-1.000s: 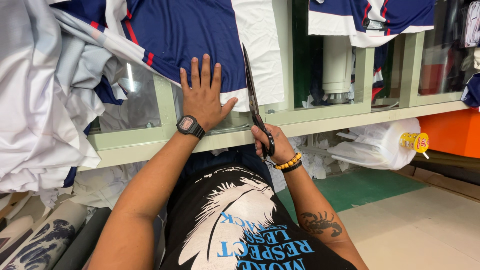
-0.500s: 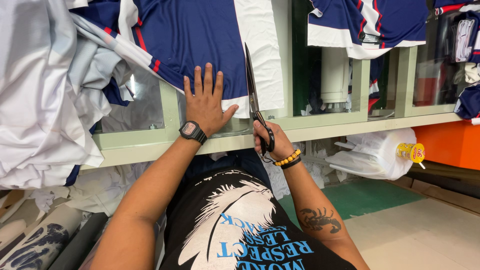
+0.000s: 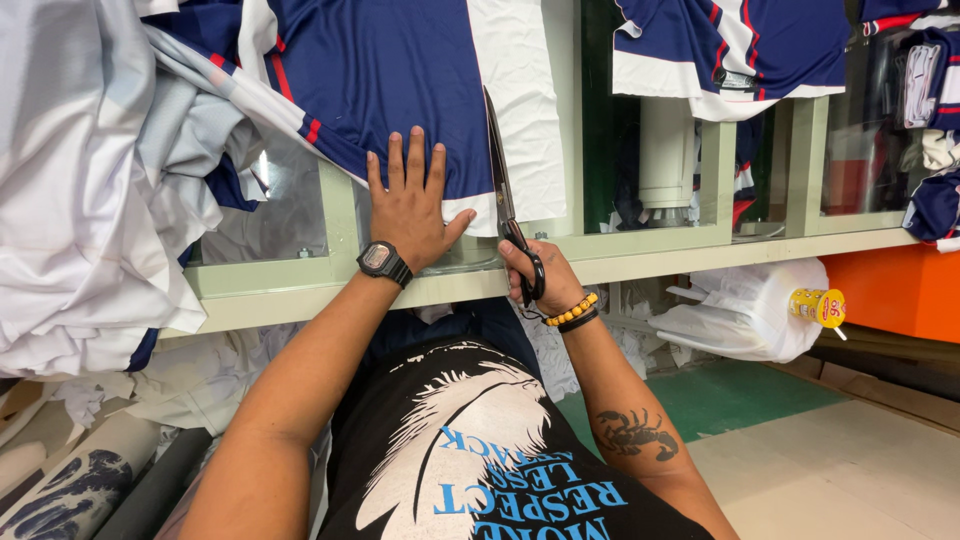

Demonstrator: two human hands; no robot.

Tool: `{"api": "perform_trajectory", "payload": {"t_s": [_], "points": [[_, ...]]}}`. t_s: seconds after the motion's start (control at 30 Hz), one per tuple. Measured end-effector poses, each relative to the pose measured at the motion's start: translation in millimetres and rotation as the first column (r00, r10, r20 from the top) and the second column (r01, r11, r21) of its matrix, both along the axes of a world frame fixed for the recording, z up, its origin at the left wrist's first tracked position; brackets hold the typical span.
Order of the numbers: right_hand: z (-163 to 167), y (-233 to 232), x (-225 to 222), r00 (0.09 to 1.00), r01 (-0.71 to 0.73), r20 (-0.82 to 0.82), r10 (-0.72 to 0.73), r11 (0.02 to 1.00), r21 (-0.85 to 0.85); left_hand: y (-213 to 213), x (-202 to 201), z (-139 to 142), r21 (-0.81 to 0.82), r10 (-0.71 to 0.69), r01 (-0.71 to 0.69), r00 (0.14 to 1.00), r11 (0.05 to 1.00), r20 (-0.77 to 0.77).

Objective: The person uses large shears to cut a blue and white jersey laid flat on a glass table. They trim the side seams and edges, separating the garment into pieces. The cut sections are moved aside as the cutting progresses.

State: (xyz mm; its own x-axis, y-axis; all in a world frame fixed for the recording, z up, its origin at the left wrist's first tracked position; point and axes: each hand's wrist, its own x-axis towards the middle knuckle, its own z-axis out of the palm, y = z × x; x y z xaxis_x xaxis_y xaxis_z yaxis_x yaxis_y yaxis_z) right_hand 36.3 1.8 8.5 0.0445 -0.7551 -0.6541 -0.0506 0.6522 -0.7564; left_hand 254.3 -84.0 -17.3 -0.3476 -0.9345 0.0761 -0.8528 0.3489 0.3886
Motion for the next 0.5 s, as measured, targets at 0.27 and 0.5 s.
{"api": "perform_trajectory", "payload": {"t_s": [0.27, 0.5], "points": [[5, -24, 1, 0.989, 0.056, 0.135, -0.06, 0.998, 0.03, 1, 3, 3, -0.014, -0.002, 0.001, 1.0, 1.0, -0.015], [7, -37, 4, 0.995, 0.047, 0.087, -0.049, 0.999, 0.02, 1, 4, 4, -0.015, 0.006, -0.007, 1.0, 1.0, -0.008]]}}
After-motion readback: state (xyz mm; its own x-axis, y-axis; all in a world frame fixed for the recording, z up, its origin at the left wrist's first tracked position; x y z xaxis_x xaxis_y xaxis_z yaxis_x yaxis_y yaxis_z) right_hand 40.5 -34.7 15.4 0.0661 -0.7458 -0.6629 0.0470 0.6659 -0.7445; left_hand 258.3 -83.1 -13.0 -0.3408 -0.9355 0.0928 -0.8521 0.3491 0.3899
